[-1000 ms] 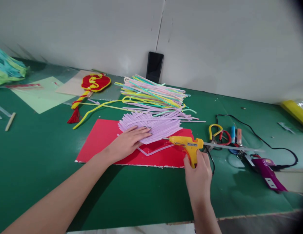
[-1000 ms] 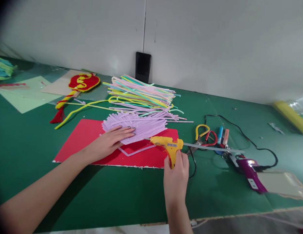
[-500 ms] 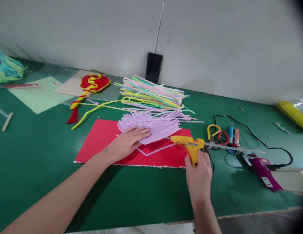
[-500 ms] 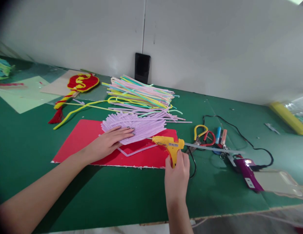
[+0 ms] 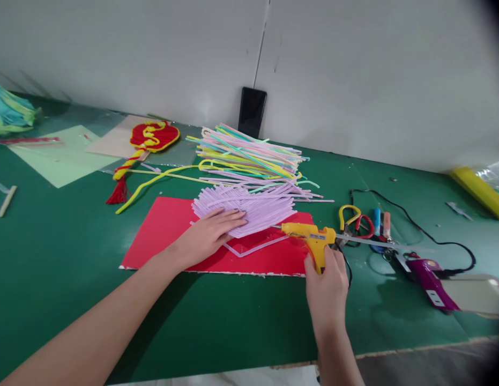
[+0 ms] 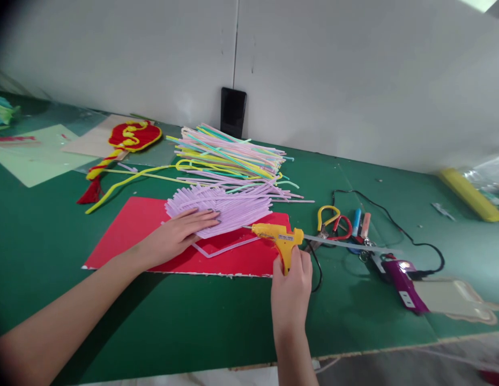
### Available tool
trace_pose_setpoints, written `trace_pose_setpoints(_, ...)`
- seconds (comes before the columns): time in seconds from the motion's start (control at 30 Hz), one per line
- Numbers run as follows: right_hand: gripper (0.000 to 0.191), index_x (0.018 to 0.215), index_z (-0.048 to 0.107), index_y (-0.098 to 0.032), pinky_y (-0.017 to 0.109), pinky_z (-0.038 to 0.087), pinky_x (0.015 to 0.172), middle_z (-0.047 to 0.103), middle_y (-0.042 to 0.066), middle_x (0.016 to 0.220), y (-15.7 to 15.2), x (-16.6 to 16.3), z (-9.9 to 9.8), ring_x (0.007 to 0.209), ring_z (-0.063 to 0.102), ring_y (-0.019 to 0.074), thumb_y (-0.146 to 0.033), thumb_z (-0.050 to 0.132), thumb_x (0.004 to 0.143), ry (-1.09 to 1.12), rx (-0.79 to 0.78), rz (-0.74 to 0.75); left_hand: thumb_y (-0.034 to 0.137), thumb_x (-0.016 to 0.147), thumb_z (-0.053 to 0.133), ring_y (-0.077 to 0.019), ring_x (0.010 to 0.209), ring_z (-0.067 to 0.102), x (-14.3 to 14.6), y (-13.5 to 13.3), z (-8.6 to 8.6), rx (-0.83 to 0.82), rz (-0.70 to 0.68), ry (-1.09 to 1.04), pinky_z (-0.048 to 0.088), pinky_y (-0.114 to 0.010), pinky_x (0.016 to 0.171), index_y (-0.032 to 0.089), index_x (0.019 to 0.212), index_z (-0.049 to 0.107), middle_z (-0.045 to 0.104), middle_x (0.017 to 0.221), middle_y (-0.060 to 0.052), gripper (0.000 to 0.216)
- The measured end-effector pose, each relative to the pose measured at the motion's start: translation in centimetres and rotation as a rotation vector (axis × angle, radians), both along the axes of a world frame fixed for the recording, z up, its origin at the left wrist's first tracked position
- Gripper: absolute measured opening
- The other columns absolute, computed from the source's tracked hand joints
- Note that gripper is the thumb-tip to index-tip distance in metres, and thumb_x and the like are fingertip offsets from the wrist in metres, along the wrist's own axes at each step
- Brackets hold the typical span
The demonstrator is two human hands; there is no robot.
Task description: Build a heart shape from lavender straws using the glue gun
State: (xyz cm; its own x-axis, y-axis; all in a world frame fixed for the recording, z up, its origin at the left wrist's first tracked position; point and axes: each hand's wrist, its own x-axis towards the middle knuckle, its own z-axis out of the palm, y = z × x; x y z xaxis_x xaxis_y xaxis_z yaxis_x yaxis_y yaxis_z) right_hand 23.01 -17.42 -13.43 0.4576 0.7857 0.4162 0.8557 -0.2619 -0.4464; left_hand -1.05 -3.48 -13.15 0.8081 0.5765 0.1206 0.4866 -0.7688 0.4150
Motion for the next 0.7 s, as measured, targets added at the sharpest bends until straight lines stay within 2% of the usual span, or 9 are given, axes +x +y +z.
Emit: trace_pose_setpoints(0.7,0.030,0.107,0.056,-0.013,0.038,0.043,0.080,0.053,0.012,0.097,0.05,0.28,-0.02,0.091,0.050,0.0248,-0.029,0.043,0.085,0.036,-0.018,-0.047,0.015,0.093,0.035,-0.0114,0.135,0.033,-0.01,0.03,0.16,-0.008,-0.001,-0.008,0.021,-0.040,0.115,0.027,0.133,0.044,0.041,0.145,0.001,0.043)
